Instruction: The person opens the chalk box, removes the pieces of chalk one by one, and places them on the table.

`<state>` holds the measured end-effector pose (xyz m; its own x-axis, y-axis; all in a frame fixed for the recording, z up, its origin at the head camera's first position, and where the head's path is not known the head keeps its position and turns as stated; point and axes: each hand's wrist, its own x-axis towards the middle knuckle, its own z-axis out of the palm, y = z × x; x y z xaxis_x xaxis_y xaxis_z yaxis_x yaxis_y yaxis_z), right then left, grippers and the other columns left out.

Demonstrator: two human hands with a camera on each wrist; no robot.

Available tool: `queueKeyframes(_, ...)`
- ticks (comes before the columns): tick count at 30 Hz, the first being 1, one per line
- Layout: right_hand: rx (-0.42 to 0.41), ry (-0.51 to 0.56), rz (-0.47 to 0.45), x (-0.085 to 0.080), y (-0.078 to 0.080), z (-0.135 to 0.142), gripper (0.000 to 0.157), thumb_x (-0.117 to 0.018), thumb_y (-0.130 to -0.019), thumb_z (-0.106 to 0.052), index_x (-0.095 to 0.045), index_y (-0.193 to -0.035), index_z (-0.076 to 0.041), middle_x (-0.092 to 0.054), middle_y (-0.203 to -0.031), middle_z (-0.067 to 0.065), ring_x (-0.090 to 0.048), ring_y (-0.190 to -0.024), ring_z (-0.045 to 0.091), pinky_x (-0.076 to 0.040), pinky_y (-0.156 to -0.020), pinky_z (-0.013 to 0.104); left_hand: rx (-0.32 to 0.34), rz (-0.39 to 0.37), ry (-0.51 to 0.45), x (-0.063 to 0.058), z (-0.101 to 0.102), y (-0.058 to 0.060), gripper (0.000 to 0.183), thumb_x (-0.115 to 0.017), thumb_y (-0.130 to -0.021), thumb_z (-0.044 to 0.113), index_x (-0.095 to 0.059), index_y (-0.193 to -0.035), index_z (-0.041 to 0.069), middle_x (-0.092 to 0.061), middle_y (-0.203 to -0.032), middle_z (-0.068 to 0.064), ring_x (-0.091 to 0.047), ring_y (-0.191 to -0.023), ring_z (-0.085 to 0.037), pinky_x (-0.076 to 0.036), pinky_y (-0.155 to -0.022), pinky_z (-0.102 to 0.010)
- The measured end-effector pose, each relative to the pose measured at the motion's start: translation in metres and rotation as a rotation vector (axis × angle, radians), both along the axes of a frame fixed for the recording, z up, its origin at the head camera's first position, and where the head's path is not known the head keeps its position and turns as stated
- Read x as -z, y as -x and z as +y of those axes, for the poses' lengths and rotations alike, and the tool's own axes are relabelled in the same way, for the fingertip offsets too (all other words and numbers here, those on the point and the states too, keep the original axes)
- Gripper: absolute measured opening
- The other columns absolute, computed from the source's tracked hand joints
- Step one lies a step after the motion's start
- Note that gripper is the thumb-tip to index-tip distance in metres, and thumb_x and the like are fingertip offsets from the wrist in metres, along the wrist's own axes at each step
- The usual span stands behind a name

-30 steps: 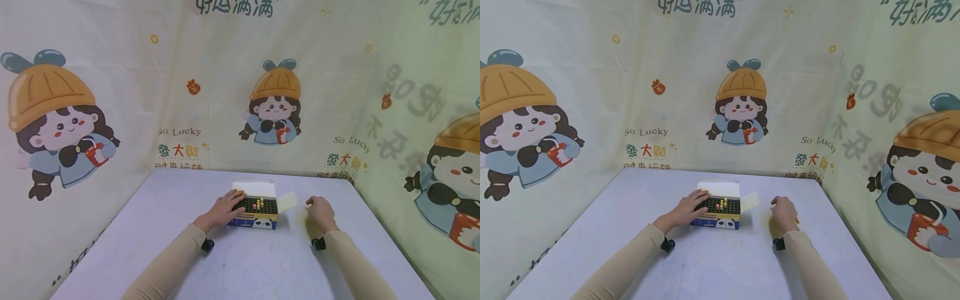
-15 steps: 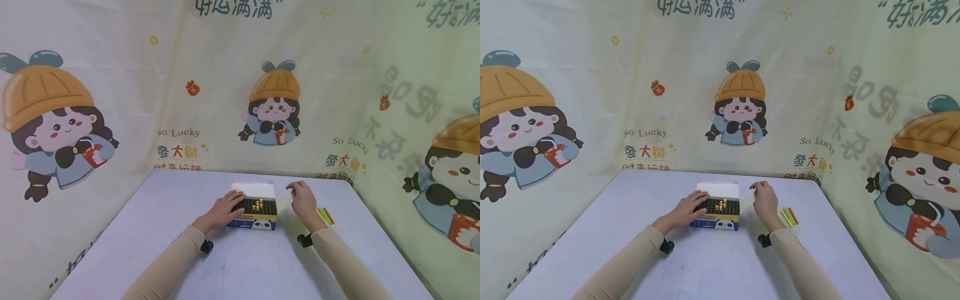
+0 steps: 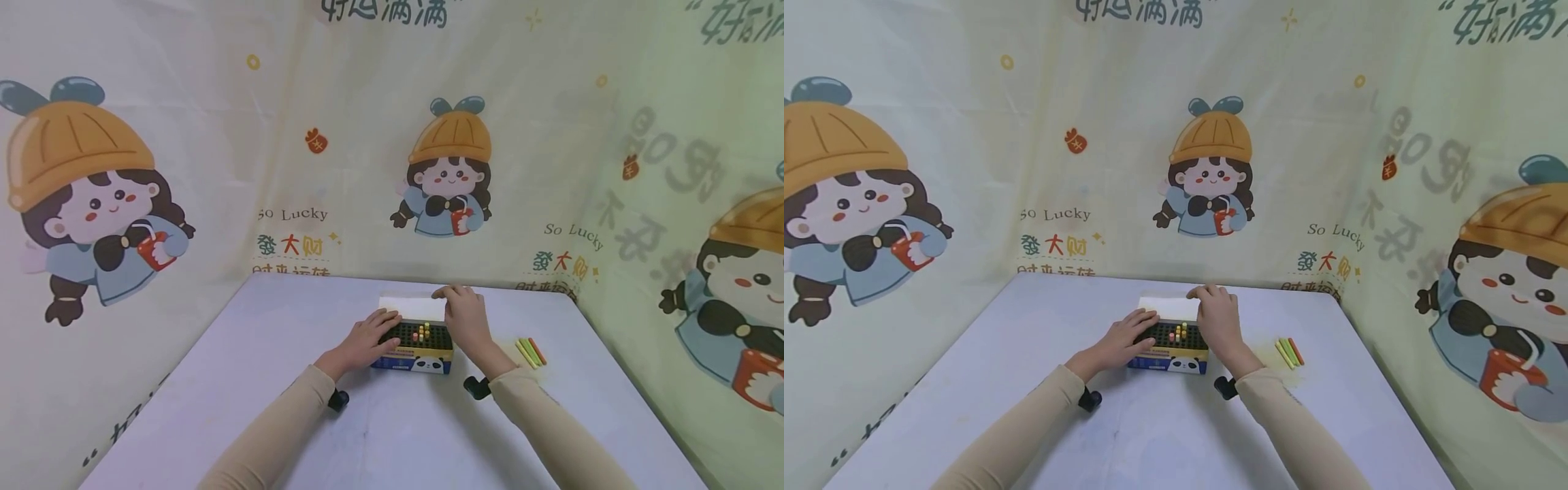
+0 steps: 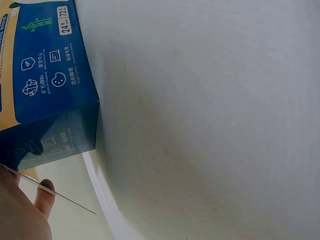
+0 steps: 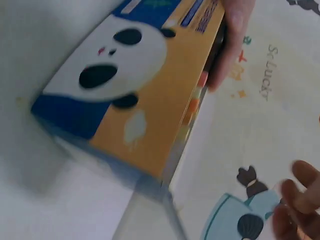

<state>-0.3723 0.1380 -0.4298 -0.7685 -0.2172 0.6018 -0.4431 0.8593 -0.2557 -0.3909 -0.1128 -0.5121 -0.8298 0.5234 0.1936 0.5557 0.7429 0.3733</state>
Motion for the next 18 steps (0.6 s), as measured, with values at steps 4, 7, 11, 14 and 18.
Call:
queueKeyframes(4,-0.074,-0.106,-0.142,0.007,-0.006,-0.013,0.029,-0.054,-0.101,0.002,-0.077,-0.109,-0.013,-0.073,-0.111,0.01,-0.068,-0.098,0.032,-0.055,-0.089,0.051,-0.003,0.004,0.001,0.001,0.0,0.001,0.067,-0.04,-0.109,0.057,-0.03,-0.165,0.023,-0.026,-0.171,0.0,-0.014,-0.161,-0.029,-0.027,-0.119,-0.063)
queueKeyframes(7,-0.091,-0.134,-0.227,0.016,-0.009,-0.017,0.025,-0.057,-0.102,0.001,-0.077,-0.109,-0.011,-0.073,-0.112,0.012,-0.068,-0.1,0.032,-0.057,-0.088,0.049,0.009,0.01,-0.001,0.003,0.001,0.001,0.066,-0.04,-0.109,0.056,-0.031,-0.165,0.021,-0.027,-0.171,-0.002,-0.015,-0.16,-0.03,-0.028,-0.118,-0.064)
queueKeyframes(11,-0.088,-0.128,-0.281,0.027,-0.01,-0.018,0.023,-0.058,-0.102,0.0,-0.078,-0.107,-0.01,-0.072,-0.109,0.012,-0.068,-0.098,0.031,-0.058,-0.086,0.047,0.032,0.009,-0.024,0.004,0.001,-0.001,0.067,-0.041,-0.109,0.055,-0.033,-0.164,0.019,-0.029,-0.17,-0.004,-0.016,-0.16,-0.033,-0.028,-0.117,-0.065)
queueKeyframes(14,-0.112,-0.127,-0.314,0.031,-0.008,-0.018,0.023,-0.058,-0.103,-0.002,-0.079,-0.104,-0.011,-0.072,-0.104,0.01,-0.066,-0.093,0.027,-0.057,-0.082,0.044,0.035,0.005,-0.034,0.004,0.0,-0.002,0.067,-0.04,-0.109,0.056,-0.032,-0.165,0.019,-0.028,-0.171,-0.005,-0.015,-0.16,-0.033,-0.027,-0.118,-0.065)
queueKeyframes(18,-0.136,-0.135,-0.338,0.033,-0.004,-0.018,0.022,-0.057,-0.106,-0.007,-0.078,-0.1,-0.013,-0.07,-0.101,0.006,-0.063,-0.089,0.021,-0.055,-0.08,0.039,0.034,0.014,-0.049,0.001,-0.002,-0.001,0.067,-0.04,-0.109,0.056,-0.032,-0.164,0.019,-0.027,-0.171,-0.005,-0.013,-0.16,-0.033,-0.026,-0.118,-0.065)
